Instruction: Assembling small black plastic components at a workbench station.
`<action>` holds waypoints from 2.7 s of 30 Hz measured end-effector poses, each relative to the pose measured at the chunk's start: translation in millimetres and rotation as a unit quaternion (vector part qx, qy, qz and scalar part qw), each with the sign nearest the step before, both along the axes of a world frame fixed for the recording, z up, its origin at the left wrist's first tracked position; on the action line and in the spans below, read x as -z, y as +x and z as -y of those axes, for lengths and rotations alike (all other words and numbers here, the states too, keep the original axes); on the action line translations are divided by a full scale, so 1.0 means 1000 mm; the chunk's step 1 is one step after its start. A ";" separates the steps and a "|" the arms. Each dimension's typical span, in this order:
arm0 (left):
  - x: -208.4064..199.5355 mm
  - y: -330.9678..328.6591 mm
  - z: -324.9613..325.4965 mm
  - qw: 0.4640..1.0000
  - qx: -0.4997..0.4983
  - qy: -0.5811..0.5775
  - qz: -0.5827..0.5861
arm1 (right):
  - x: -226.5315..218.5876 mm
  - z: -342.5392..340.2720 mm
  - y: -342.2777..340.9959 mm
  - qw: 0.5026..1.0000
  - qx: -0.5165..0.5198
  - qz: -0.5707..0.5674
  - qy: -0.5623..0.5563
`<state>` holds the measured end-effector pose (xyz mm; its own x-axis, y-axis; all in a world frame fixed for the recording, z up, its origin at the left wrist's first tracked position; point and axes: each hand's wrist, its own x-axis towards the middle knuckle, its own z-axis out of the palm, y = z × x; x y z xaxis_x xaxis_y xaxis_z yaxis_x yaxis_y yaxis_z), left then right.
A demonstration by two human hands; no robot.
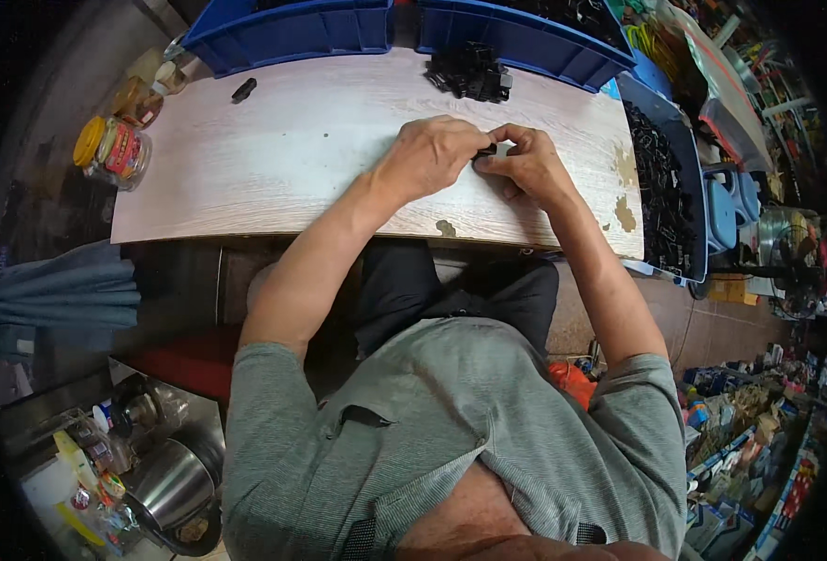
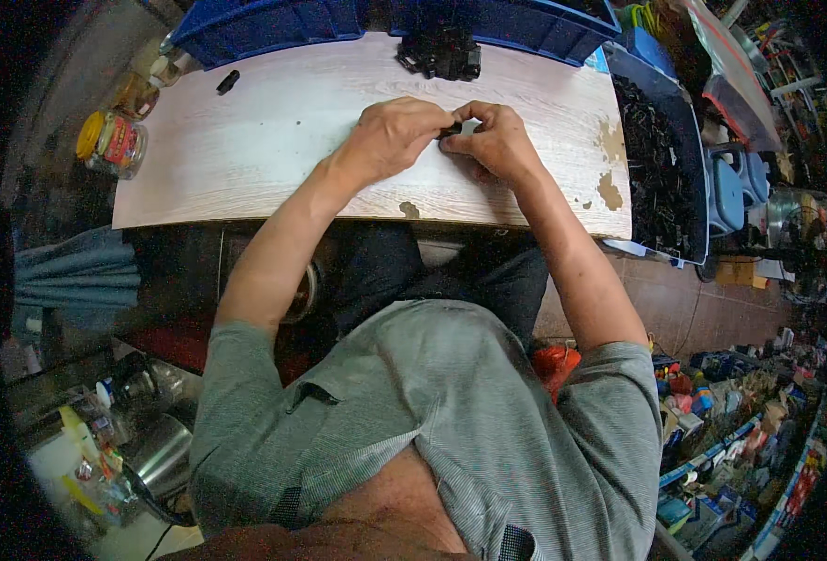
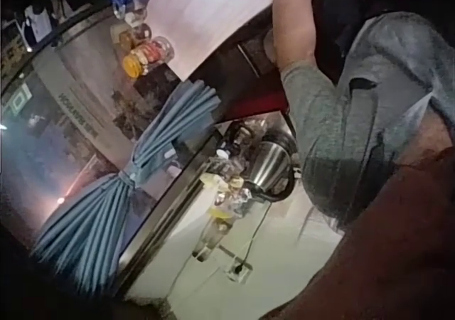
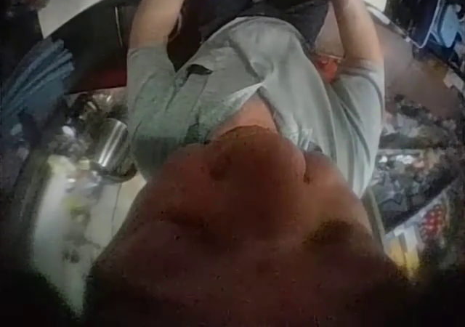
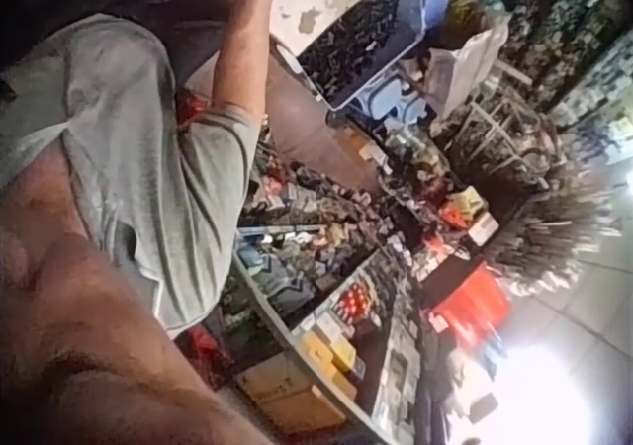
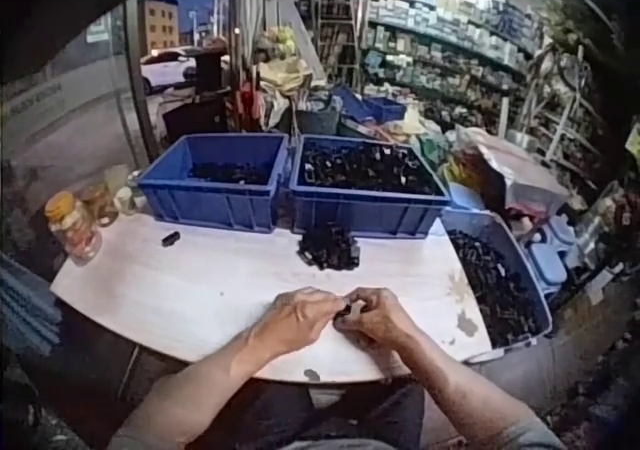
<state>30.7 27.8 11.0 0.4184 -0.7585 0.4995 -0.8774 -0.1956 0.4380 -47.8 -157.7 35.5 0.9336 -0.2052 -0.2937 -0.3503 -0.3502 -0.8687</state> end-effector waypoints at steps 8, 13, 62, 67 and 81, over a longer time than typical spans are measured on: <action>0.008 -0.011 -0.005 0.997 -0.007 -0.017 0.081 | 0.011 0.006 0.002 0.998 -0.035 0.043 -0.037; 0.011 -0.021 -0.005 0.995 -0.041 -0.020 0.085 | 0.005 0.006 0.000 0.999 -0.031 0.035 -0.015; 0.014 0.039 -0.091 0.951 -0.282 0.053 0.115 | 0.009 0.033 0.075 0.974 0.193 0.100 0.062; 0.015 0.040 -0.094 0.962 -0.260 0.033 0.080 | 0.008 0.043 0.059 0.966 0.212 0.105 0.107; 0.003 0.021 -0.091 0.974 -0.209 0.084 0.036 | 0.002 0.061 0.035 0.966 0.249 0.064 0.039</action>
<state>51.4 118.8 8.0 0.6766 -0.6025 0.4232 -0.7330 -0.6059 0.3093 -13.0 -218.7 33.8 0.7548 -0.6197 -0.2152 -0.3457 -0.0971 -0.9333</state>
